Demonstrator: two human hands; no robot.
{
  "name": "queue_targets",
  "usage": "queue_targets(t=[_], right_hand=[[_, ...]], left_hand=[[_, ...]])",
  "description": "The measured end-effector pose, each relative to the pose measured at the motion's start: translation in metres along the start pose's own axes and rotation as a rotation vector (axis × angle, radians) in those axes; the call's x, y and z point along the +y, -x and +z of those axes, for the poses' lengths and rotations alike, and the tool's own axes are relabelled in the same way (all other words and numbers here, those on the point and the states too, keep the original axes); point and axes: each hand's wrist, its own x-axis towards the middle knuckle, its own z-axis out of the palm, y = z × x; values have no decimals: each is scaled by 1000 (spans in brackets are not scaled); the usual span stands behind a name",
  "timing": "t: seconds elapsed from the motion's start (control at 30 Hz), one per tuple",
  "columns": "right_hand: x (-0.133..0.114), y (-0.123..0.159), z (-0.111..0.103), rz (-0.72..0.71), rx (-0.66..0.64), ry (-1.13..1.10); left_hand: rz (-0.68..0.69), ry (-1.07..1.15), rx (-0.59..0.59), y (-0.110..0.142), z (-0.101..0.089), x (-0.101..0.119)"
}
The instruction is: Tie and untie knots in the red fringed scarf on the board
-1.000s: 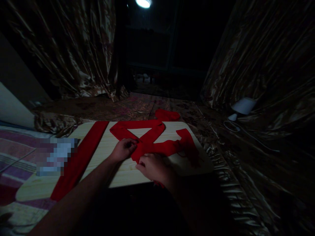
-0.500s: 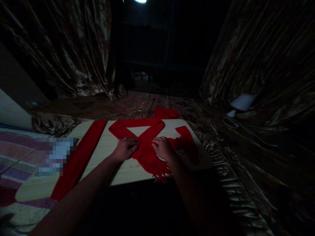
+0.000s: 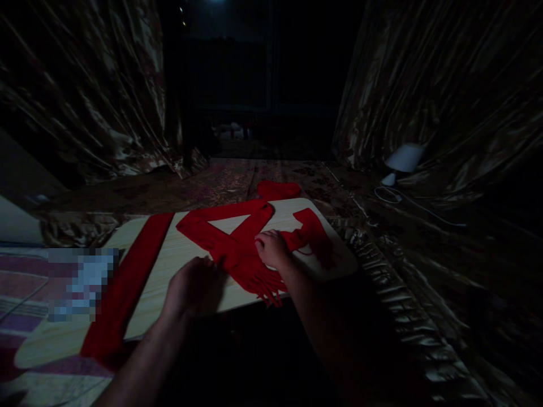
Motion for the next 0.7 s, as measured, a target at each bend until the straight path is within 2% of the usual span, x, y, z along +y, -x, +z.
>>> queue_targets(t=[0.07,0.13,0.2,0.27,0.43,0.57,0.7], right_hand=[[1,0,0,9,3,-12],[1,0,1,14,6,-25],[1,-1,1,16,12,-37],[0,-1,1,19,24,-50],[1,-2,0,32,65,-80],[6,-3,2,44,95,-105],[15,-3,7,98,158,-231]], left_hand=[[-191,232,2,26,9,-5],[-306,297,-50,42,22,-8],[-311,309,-68,45,38,-10],[-279,301,-49,38,55,-11],[-177,419,111,14,86,-16],[-141,431,190,8,87,-16],[-215,470,219,6,75,-13]])
